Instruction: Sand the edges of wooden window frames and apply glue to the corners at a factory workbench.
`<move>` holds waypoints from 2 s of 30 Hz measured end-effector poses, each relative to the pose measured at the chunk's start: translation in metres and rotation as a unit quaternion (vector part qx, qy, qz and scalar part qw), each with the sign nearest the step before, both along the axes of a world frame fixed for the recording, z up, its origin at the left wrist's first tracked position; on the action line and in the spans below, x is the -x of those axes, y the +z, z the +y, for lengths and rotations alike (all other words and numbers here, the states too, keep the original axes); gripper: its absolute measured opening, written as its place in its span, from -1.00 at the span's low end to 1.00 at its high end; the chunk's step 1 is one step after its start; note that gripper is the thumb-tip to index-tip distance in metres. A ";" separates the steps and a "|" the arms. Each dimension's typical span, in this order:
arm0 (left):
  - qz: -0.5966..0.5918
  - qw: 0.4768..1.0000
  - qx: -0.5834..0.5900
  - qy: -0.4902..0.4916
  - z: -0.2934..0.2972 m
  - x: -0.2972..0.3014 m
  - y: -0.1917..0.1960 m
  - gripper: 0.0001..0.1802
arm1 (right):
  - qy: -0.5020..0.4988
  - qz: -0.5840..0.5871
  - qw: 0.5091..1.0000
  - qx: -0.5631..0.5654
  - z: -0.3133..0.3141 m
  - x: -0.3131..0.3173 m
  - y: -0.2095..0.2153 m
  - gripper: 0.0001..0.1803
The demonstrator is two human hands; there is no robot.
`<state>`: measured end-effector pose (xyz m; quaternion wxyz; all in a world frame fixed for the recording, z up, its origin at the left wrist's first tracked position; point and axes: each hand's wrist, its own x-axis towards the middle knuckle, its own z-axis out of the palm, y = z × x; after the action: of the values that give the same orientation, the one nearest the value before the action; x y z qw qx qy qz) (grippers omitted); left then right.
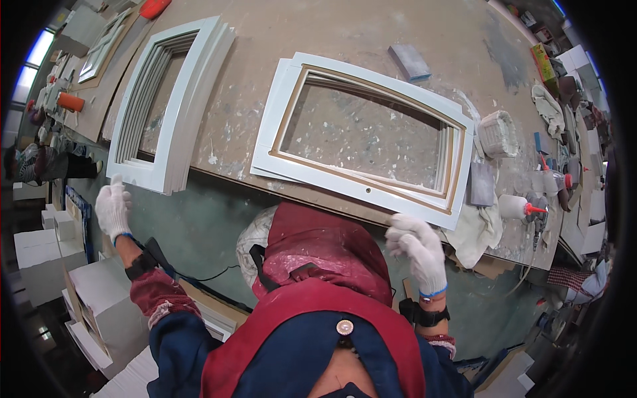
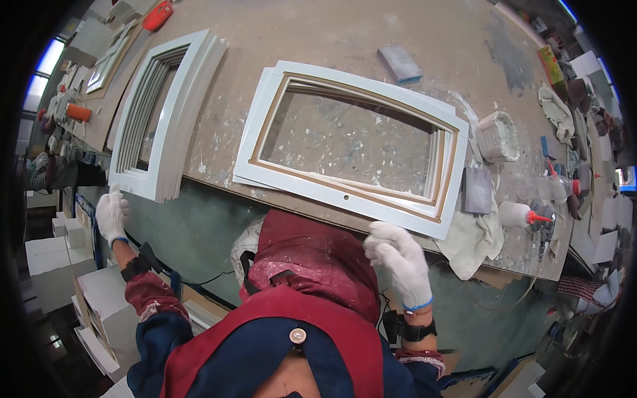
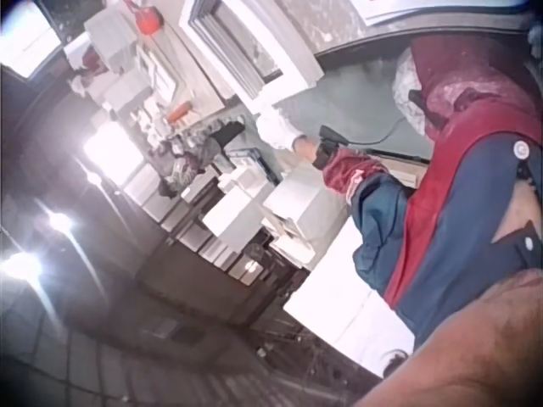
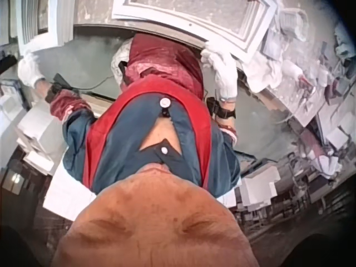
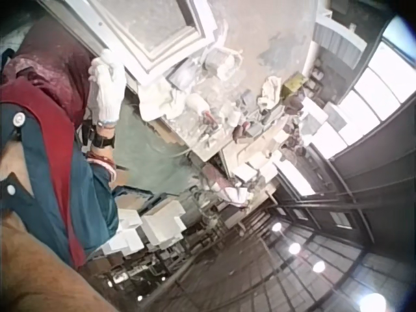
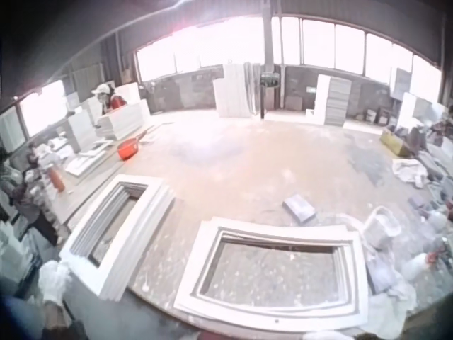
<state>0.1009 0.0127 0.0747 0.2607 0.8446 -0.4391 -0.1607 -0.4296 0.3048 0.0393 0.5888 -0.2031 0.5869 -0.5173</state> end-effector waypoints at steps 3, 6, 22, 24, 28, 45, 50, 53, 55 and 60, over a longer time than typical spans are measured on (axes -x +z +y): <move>0.186 0.957 0.167 -0.145 0.027 0.022 0.006 -0.66 | -0.171 0.123 0.975 0.071 0.034 0.022 -0.014 -0.65; 0.248 0.916 0.081 -0.305 0.052 0.151 0.001 -0.67 | -0.291 0.276 0.914 0.058 0.047 0.033 -0.024 -0.66; 0.107 0.903 0.069 -0.410 0.044 0.262 -0.088 -0.37 | -0.277 0.470 0.836 -0.059 0.039 0.029 -0.058 -0.55; 0.149 0.907 0.057 -0.389 0.046 0.260 -0.085 -0.38 | -0.252 0.503 0.825 -0.054 0.041 0.025 -0.056 -0.56; 0.175 0.916 0.039 -0.358 0.068 0.243 -0.082 -0.38 | -0.240 0.519 0.818 -0.066 0.055 0.015 -0.054 -0.55; 0.326 0.898 -0.009 -0.296 0.102 0.195 -0.084 -0.56 | -0.219 0.458 0.861 -0.037 0.094 0.017 -0.054 -0.60; 0.344 0.895 0.004 -0.283 0.097 0.182 -0.100 -0.56 | -0.197 0.475 0.857 -0.034 0.086 0.026 -0.050 -0.57; 0.374 0.891 0.002 -0.259 0.103 0.192 -0.090 -0.58 | -0.184 0.537 0.823 -0.013 0.081 0.031 -0.054 -0.58; 0.367 0.894 0.007 -0.258 0.103 0.200 -0.088 -0.58 | -0.167 0.571 0.804 0.001 0.083 0.036 -0.059 -0.56; 0.355 0.899 0.025 -0.255 0.105 0.204 -0.086 -0.56 | -0.145 0.578 0.803 0.017 0.079 0.035 -0.061 -0.56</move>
<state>-0.1030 0.1173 -0.0115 0.3703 0.5838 -0.5217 -0.4998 -0.4648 0.3836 -0.0219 0.0554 -0.3870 0.8323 -0.3930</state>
